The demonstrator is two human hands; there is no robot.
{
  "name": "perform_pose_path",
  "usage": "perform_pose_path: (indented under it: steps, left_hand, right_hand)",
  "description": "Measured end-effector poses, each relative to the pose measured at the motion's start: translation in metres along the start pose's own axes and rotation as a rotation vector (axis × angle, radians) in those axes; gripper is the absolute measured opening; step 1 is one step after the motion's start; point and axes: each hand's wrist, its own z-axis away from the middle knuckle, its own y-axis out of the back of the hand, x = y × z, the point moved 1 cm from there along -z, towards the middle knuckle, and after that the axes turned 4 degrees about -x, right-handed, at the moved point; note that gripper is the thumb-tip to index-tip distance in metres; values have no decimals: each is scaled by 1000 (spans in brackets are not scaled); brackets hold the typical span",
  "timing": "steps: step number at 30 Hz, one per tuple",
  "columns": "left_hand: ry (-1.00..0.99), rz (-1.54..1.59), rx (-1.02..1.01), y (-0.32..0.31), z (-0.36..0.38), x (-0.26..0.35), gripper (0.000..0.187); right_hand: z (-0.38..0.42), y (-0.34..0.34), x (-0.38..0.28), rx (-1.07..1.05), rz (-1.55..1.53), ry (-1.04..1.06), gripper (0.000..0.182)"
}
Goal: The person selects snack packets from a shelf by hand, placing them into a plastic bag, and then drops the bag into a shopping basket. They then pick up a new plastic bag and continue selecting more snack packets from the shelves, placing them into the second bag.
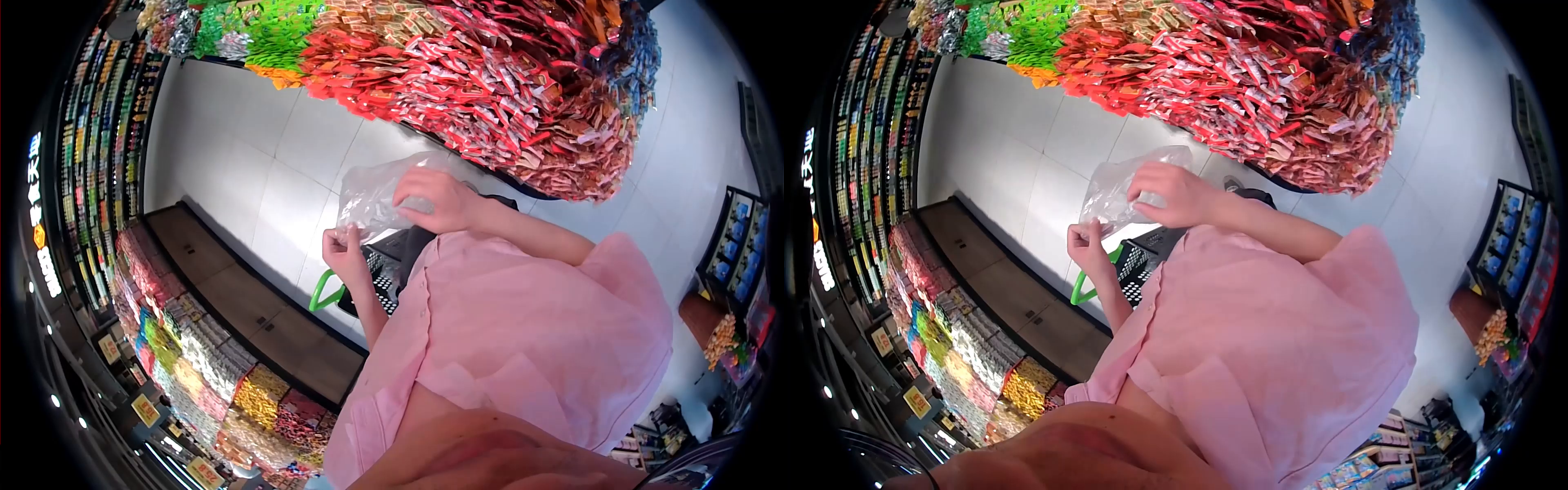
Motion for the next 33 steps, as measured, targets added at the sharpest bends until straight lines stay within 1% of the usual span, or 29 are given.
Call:
perform_pose_path:
  steps: [1,3,4,5,7,8,9,11,12,15,16,17,19,20,21,22,23,24,26,28,30,32,33]
  left_hand:
    - [8,37,-15,-12,-2,10,28]
    - [14,10,-127,-17,-8,13,28]
    - [-6,19,-198,-19,-10,13,28]
    - [16,82,-273,-21,-11,15,30]
    - [-23,-87,-380,-17,-17,20,36]
    - [35,-78,-394,-19,-18,27,41]
    - [56,-19,-417,-15,-22,26,42]
    - [89,104,-464,-5,-34,26,45]
    - [16,119,-502,0,-46,31,46]
    - [-36,17,-494,19,-82,50,48]
    - [-38,-4,-457,34,-100,27,48]
    - [-49,3,-433,39,-111,31,47]
    - [-63,11,-382,49,-129,41,45]
    - [-112,-3,-364,58,-145,32,37]
    - [-106,6,-336,62,-152,35,30]
    - [-102,15,-311,63,-158,40,24]
    - [-97,25,-292,65,-166,42,18]
    - [-110,-31,-300,69,-175,40,14]
    - [-128,-141,-319,78,-192,29,15]
    - [-221,-282,-459,89,-212,10,14]
    - [-323,-405,-563,94,-226,1,13]
    - [-434,-512,-644,91,-236,1,17]
    - [-447,-528,-656,88,-241,1,21]
  right_hand:
    - [-3,-7,3,-39,-59,-32,15]
    - [-8,-27,16,-112,-176,-95,12]
    - [-12,-34,28,-191,-172,-183,16]
    - [-15,-44,43,-222,-75,-274,16]
    - [-15,-73,82,-290,116,-463,19]
    - [-14,-90,119,-451,210,-398,19]
    - [-10,-98,141,-419,251,-372,21]
    - [-6,-106,164,-354,343,-312,26]
    - [-14,-107,161,-337,358,-301,30]
    - [-55,-96,114,-304,409,-250,46]
    - [-68,-93,97,-299,429,-233,52]
    - [-78,-92,83,-296,448,-218,59]
    - [-96,-102,59,-236,470,-247,60]
    - [-105,-109,53,-203,477,-260,60]
    - [-100,-129,82,-255,361,-295,57]
    - [-85,-158,134,-302,246,-329,55]
    - [-91,-167,143,-373,249,-370,54]
    - [-97,-174,150,-444,253,-410,54]
    - [-137,-165,89,-646,491,-521,57]
    - [-143,-161,67,-621,465,-576,53]
    - [-142,-162,67,-601,481,-628,50]
    - [-131,-161,74,-576,537,-689,48]
    - [-127,-156,71,-551,541,-736,47]
